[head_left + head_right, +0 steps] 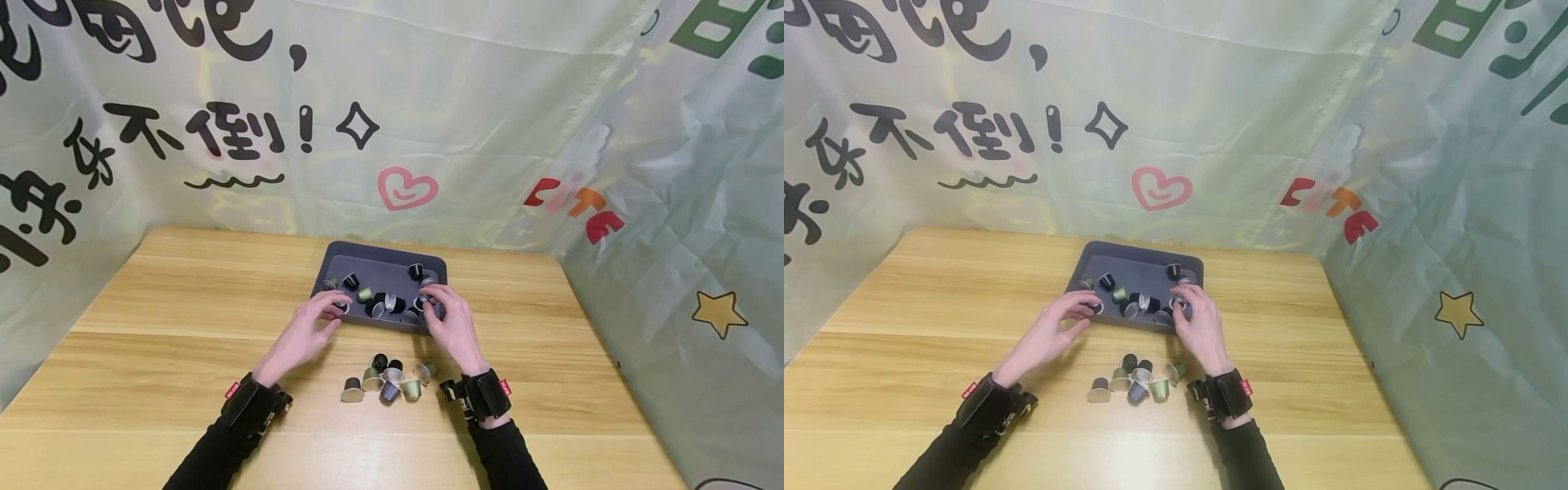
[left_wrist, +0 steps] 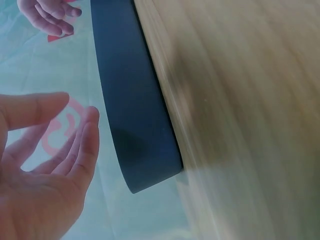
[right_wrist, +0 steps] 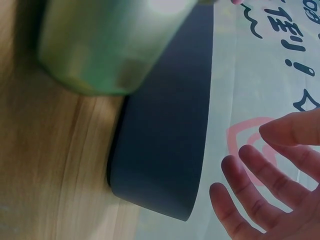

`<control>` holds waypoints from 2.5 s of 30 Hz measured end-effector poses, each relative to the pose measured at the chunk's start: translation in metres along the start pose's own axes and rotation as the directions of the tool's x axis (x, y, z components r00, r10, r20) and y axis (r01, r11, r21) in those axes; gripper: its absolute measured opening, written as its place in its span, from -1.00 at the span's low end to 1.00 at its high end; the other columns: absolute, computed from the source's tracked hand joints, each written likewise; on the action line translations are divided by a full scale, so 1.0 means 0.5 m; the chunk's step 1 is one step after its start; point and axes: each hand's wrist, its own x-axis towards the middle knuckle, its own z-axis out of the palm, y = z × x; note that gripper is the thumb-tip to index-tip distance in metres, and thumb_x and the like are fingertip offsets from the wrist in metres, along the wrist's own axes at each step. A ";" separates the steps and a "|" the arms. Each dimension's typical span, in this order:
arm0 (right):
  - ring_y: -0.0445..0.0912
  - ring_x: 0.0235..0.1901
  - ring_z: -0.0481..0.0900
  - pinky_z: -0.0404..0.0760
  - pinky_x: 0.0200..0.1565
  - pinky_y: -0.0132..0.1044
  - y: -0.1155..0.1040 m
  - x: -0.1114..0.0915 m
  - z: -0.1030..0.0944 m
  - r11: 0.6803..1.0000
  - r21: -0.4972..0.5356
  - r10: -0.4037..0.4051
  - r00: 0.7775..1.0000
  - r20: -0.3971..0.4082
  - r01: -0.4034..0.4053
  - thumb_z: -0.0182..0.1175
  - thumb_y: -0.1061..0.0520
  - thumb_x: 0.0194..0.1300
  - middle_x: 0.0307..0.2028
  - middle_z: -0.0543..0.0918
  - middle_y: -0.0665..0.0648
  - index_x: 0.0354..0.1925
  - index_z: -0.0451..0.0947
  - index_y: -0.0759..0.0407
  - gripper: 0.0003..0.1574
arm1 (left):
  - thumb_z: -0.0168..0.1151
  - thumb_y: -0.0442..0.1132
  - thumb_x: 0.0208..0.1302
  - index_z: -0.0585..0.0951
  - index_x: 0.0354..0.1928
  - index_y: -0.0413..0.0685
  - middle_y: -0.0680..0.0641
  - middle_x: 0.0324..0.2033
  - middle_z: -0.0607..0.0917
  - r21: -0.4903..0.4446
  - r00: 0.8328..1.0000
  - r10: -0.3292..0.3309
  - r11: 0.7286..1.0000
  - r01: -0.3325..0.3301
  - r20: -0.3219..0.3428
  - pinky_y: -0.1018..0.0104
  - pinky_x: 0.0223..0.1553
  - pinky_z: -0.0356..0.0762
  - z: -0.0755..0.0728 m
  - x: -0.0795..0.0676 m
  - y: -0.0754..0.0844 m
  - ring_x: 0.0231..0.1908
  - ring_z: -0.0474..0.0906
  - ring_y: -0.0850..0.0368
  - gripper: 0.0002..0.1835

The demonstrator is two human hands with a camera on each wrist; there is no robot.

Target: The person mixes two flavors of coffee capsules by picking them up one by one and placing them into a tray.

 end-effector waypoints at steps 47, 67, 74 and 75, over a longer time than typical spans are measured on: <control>0.01 -0.21 0.70 0.71 -0.14 0.04 0.008 -0.011 0.000 0.999 0.040 -0.006 0.991 0.132 0.000 0.22 0.32 0.29 -0.05 0.74 0.23 -0.02 0.68 0.28 -0.71 | 0.23 -0.35 0.35 0.54 0.22 -0.12 -0.15 0.15 0.65 0.070 0.965 -0.036 0.997 0.019 0.259 -0.10 0.15 0.61 0.009 -0.017 0.005 0.09 0.60 -0.13 -0.60; -0.03 -0.14 0.66 0.62 -0.05 -0.12 0.001 -0.018 0.017 0.999 0.023 -0.052 0.942 0.332 0.047 0.24 0.26 0.33 -0.10 0.75 0.15 0.04 0.67 0.20 -0.69 | 0.18 -0.27 0.41 0.56 0.22 -0.06 -0.13 0.18 0.63 0.108 0.946 -0.047 0.994 0.013 0.321 -0.04 0.11 0.65 0.011 -0.027 0.004 0.07 0.63 -0.07 -0.63; -0.07 -0.16 0.65 0.65 -0.03 -0.11 0.002 -0.015 0.012 0.999 0.019 -0.040 0.946 0.321 0.036 0.25 0.25 0.32 -0.11 0.74 0.14 0.04 0.67 0.19 -0.69 | 0.18 -0.28 0.40 0.55 0.22 -0.08 -0.14 0.16 0.65 0.121 0.932 -0.045 0.993 0.002 0.358 -0.03 0.13 0.64 0.009 -0.027 0.002 0.06 0.64 -0.04 -0.63; -0.05 -0.15 0.65 0.66 -0.02 -0.08 0.002 -0.014 0.012 0.999 0.022 -0.040 0.947 0.319 0.035 0.25 0.26 0.32 -0.10 0.75 0.15 0.04 0.67 0.20 -0.69 | 0.18 -0.28 0.40 0.55 0.22 -0.07 -0.13 0.15 0.66 0.122 0.928 -0.044 0.993 -0.001 0.370 -0.02 0.14 0.64 0.009 -0.027 0.002 0.05 0.64 -0.03 -0.63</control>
